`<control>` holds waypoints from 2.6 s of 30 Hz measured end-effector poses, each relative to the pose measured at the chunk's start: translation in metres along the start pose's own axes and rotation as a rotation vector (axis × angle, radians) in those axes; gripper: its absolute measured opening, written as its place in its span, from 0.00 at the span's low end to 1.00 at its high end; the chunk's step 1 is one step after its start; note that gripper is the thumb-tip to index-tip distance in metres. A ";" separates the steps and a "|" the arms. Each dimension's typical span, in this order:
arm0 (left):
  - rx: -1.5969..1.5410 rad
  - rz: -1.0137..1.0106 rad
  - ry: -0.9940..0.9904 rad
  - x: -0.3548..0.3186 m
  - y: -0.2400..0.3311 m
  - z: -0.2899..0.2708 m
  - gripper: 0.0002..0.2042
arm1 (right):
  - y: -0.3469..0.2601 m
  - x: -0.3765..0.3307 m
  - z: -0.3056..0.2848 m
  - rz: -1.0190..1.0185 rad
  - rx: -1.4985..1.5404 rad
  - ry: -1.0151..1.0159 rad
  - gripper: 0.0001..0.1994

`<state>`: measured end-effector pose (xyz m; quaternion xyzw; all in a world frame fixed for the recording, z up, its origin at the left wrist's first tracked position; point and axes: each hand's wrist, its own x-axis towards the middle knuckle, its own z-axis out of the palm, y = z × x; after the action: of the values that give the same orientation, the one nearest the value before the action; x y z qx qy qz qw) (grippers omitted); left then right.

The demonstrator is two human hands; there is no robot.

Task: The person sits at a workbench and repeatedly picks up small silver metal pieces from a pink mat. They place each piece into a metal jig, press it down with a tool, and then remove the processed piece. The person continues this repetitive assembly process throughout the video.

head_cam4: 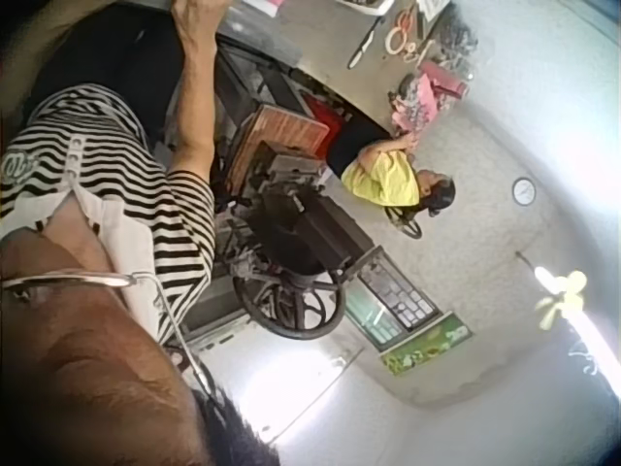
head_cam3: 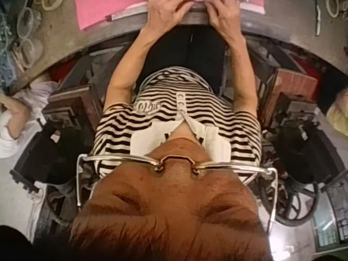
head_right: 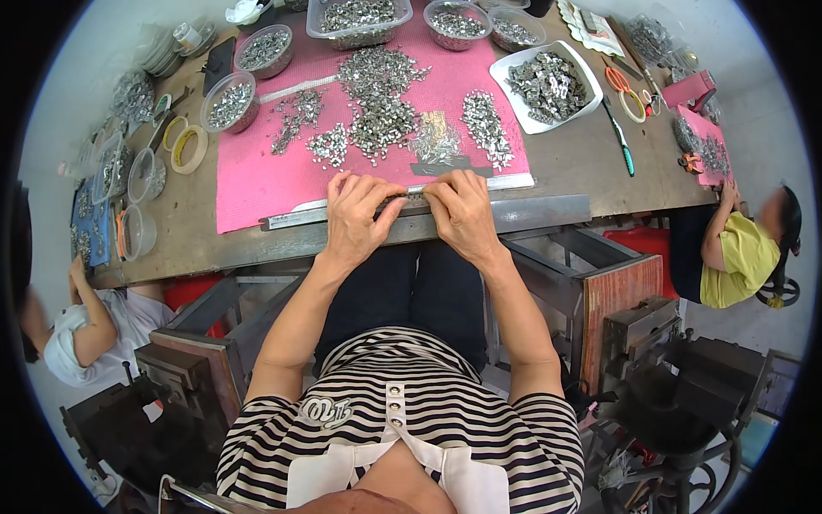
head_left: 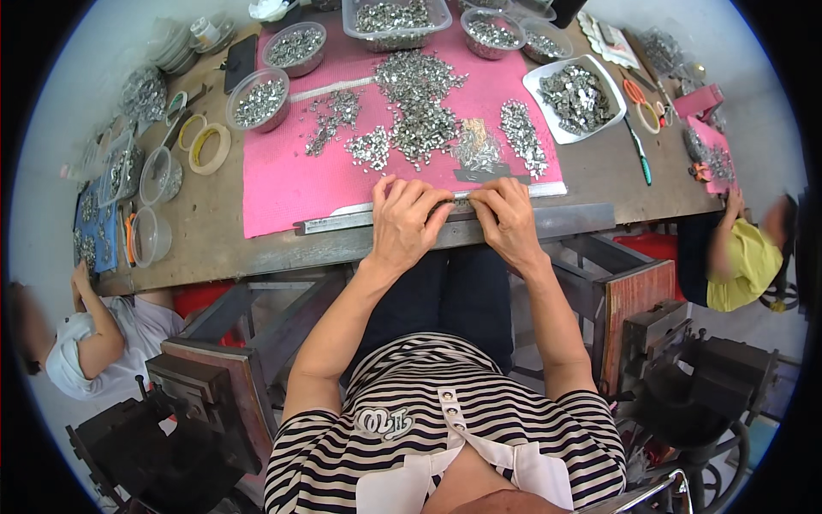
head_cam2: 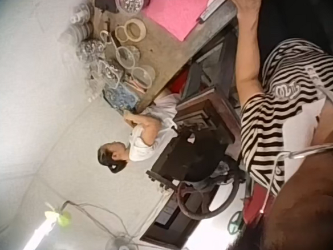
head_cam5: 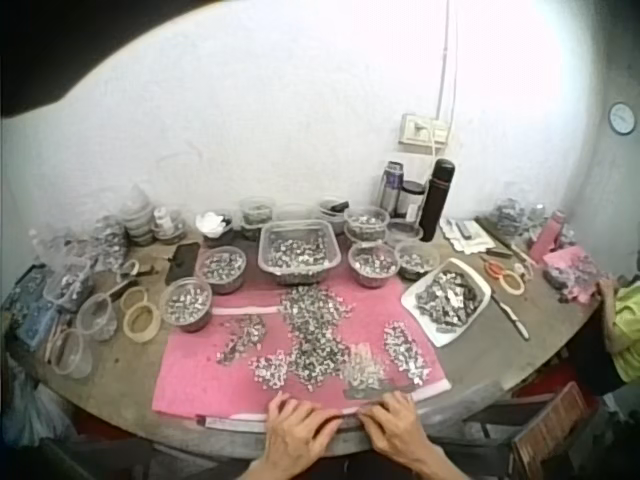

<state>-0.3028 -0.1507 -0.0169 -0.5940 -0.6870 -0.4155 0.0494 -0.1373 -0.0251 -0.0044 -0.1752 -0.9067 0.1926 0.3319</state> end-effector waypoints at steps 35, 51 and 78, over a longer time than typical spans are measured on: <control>0.018 -0.257 -0.008 -0.058 -0.035 -0.143 0.24 | 0.011 -0.023 0.012 0.172 0.039 0.464 0.04; 0.248 0.066 -0.195 -0.006 0.009 -0.003 0.20 | 0.004 -0.047 0.011 0.325 0.043 0.404 0.11; 0.049 0.035 -0.106 0.038 0.004 -0.016 0.11 | 0.132 0.149 0.058 0.152 -0.056 0.181 0.08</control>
<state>-0.3171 -0.1315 0.0163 -0.6257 -0.6881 -0.3658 0.0347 -0.2582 0.1421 -0.0269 -0.2691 -0.8623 0.1752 0.3917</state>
